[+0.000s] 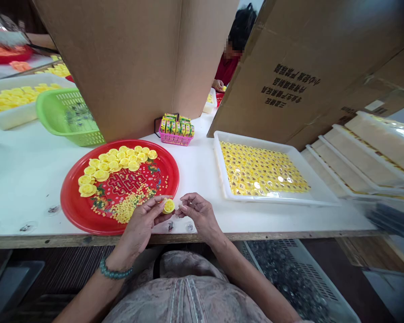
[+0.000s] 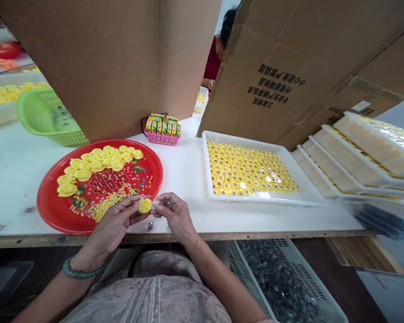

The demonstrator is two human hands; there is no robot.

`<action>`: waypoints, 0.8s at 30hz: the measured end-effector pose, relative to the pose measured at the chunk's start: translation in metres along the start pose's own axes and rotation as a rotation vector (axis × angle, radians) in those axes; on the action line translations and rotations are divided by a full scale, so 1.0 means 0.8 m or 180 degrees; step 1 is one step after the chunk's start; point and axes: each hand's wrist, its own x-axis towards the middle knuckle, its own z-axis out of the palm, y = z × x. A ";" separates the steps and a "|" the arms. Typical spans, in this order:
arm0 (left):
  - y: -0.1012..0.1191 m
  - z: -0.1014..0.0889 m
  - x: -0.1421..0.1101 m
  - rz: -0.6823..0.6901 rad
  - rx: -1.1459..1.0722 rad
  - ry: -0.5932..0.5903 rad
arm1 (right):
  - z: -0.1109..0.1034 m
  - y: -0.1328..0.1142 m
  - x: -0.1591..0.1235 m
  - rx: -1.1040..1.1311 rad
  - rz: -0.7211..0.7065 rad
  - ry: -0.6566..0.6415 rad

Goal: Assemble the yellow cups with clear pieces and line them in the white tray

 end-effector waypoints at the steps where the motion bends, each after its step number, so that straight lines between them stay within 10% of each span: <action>1: 0.000 0.002 0.001 0.0037 0.0039 -0.0026 | 0.000 -0.003 0.000 -0.0114 0.0057 0.0018; 24: -0.006 0.009 -0.003 0.0252 0.1551 -0.0628 | -0.005 -0.016 -0.003 -0.1368 -0.0058 0.0340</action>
